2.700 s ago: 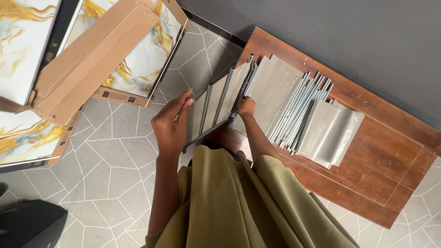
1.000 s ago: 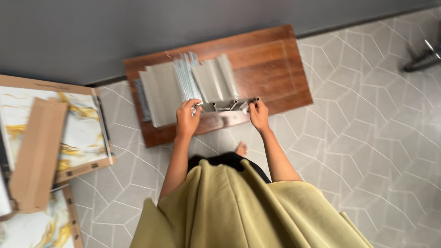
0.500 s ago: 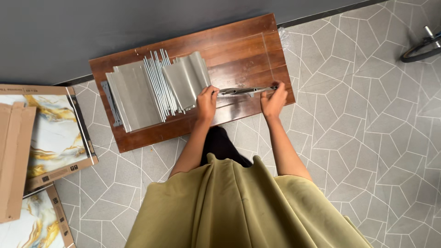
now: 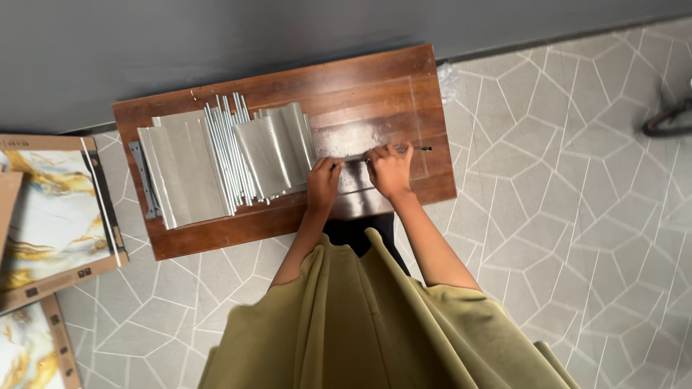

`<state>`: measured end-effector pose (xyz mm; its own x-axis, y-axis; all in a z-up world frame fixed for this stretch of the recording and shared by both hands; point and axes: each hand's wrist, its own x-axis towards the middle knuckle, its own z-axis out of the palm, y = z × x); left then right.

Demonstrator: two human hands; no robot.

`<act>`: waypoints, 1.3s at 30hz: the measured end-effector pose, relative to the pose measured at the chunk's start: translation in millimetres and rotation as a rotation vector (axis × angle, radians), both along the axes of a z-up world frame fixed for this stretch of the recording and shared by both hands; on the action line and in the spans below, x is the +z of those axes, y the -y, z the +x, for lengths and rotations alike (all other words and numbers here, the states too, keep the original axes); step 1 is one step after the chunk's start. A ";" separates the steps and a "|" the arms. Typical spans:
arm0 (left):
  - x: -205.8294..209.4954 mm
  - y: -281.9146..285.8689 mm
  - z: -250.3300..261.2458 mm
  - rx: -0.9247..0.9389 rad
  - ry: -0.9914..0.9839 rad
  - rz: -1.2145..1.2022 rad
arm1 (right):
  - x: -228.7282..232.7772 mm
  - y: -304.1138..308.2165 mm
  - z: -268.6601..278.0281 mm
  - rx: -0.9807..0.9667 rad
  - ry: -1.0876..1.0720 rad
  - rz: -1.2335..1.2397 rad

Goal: The person assembles metal furniture components on a wooden table. They insert metal rods into a bracket, then slide a plastic sheet over the rods, repeating the process with additional parts.

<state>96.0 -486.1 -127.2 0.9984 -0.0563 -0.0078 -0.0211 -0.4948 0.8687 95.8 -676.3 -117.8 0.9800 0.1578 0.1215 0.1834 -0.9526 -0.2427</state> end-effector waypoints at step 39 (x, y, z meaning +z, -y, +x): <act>15.3 17.0 -15.7 -0.034 -0.095 -0.068 | 88.1 87.1 3.2 -0.381 0.432 0.538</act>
<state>80.3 -503.2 -111.9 0.9908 -0.0939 -0.0970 0.0468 -0.4351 0.8992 98.9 -763.3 -29.8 0.8031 -0.3685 0.4683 0.0509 -0.7406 -0.6700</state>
